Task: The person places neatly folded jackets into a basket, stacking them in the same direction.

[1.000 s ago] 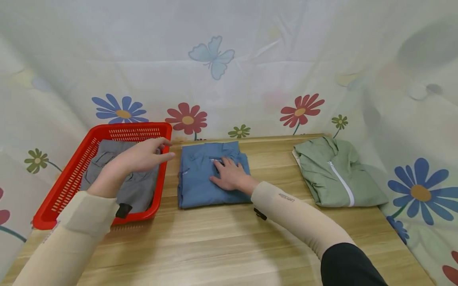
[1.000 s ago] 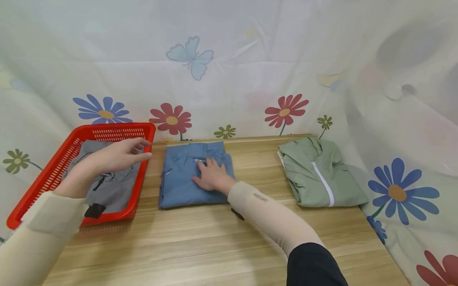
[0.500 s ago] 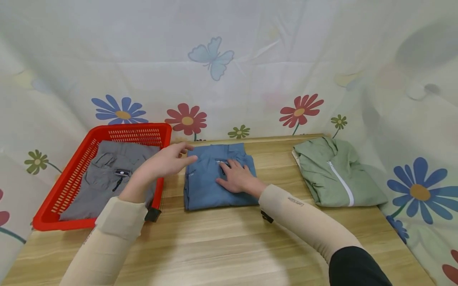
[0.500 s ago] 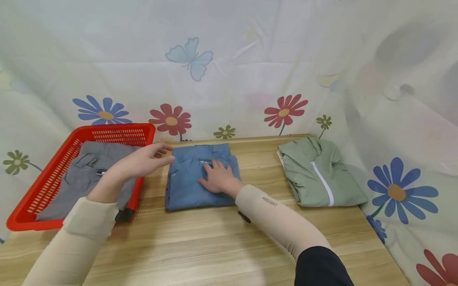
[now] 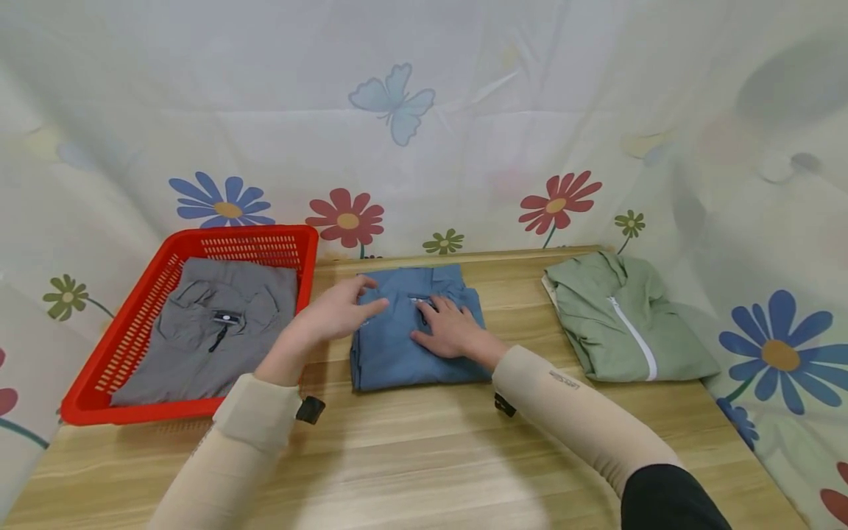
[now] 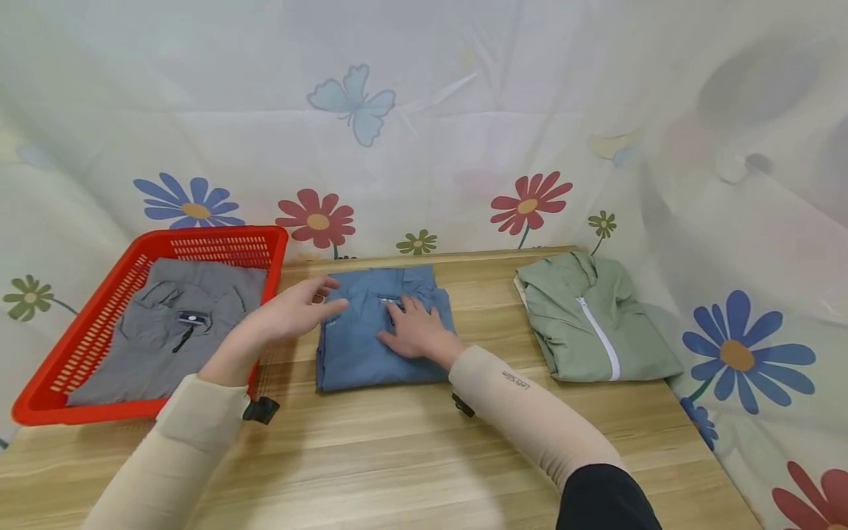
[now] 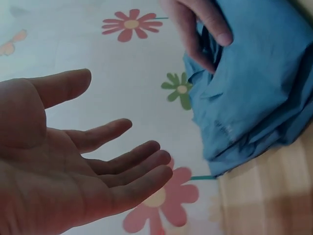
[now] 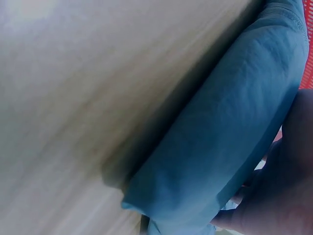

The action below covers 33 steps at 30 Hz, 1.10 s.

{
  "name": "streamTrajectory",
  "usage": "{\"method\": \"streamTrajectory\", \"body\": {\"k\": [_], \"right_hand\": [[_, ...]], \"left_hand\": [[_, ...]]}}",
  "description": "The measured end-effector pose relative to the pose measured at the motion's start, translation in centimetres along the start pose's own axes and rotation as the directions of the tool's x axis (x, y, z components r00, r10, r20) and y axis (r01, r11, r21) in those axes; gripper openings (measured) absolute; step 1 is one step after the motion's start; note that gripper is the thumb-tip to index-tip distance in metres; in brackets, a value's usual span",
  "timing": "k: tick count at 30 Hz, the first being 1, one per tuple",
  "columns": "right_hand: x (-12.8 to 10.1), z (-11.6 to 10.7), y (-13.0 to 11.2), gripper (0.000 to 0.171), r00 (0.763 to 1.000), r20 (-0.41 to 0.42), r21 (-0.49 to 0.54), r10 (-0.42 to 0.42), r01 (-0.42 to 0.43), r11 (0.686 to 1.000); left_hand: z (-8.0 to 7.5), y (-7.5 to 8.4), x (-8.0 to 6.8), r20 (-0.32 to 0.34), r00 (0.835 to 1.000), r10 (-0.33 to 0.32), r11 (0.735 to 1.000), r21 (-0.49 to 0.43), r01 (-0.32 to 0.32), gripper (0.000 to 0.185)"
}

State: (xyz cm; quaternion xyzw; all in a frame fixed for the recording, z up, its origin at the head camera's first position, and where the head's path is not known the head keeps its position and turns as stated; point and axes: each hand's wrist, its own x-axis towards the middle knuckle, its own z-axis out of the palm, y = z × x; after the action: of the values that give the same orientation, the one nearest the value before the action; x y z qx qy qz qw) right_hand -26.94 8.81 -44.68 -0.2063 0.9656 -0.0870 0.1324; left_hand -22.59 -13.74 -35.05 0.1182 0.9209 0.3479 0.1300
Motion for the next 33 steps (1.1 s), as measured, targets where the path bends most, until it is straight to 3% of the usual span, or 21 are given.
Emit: {"method": "streamTrajectory", "body": {"k": [15,28,33], "right_hand": [[-1.1,0.0,1.0,0.071,1.0,-0.017,-0.001,0.005,-0.005,1.0],[-2.2,0.1,1.9,0.07,1.0,-0.02,0.006,0.001,-0.001,1.0],[-2.4,0.1,2.4,0.068,0.999,-0.038,0.067,-0.016,0.018,0.998]], "left_hand": [[3.2,-1.4,1.0,-0.01,0.996,-0.094,0.988,-0.126,0.092,0.064],[5.6,-2.3,1.5,-0.077,0.987,-0.142,0.96,-0.252,0.119,0.067],[6.3,-2.9,1.4,-0.084,0.981,-0.174,0.939,-0.315,0.14,0.074]]}}
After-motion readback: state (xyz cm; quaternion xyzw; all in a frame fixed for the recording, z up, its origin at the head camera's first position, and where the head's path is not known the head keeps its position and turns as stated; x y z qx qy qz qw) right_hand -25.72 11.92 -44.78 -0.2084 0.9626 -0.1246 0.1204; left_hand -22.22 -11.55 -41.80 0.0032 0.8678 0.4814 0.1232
